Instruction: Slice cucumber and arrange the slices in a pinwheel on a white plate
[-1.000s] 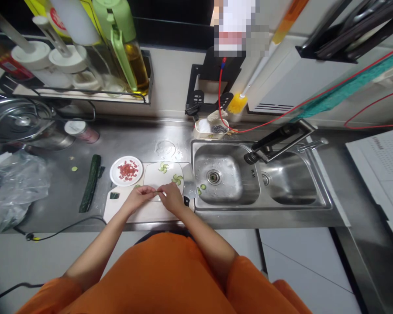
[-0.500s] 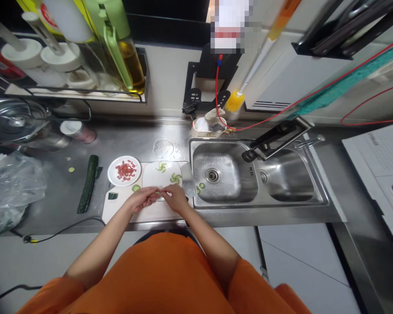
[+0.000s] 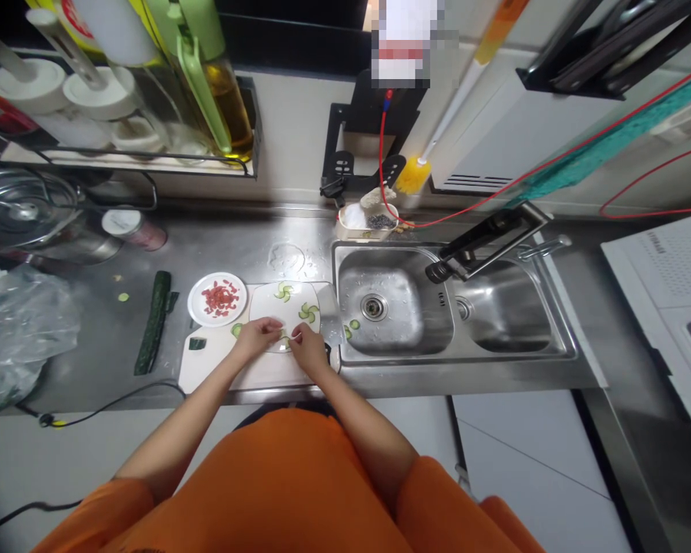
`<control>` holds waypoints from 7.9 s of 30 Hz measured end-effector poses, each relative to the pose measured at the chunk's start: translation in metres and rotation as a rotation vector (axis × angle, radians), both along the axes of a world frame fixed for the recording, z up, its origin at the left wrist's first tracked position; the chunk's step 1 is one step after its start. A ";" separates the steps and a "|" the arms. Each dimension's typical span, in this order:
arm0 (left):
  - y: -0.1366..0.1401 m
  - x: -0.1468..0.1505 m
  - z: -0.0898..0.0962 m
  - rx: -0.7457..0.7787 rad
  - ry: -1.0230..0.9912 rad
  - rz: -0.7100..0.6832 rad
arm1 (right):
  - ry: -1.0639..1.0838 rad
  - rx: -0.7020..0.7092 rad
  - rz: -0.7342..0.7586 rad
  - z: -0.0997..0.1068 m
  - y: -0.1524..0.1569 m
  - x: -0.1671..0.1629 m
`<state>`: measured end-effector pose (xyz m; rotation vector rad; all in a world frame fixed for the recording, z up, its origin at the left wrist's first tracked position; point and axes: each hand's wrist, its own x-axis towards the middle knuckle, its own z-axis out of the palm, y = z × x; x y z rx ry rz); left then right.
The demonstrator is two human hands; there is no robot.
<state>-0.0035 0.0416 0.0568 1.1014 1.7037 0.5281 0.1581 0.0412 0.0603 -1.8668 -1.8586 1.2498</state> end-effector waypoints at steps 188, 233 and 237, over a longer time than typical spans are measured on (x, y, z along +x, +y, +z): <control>-0.034 0.013 0.001 0.006 0.195 0.030 | -0.284 0.153 0.634 0.006 0.042 0.001; -0.036 0.010 -0.014 0.150 0.349 -0.093 | -0.323 0.228 0.618 -0.001 0.030 0.007; -0.035 0.011 -0.012 0.150 0.355 -0.117 | -0.334 0.233 0.619 -0.002 0.028 0.007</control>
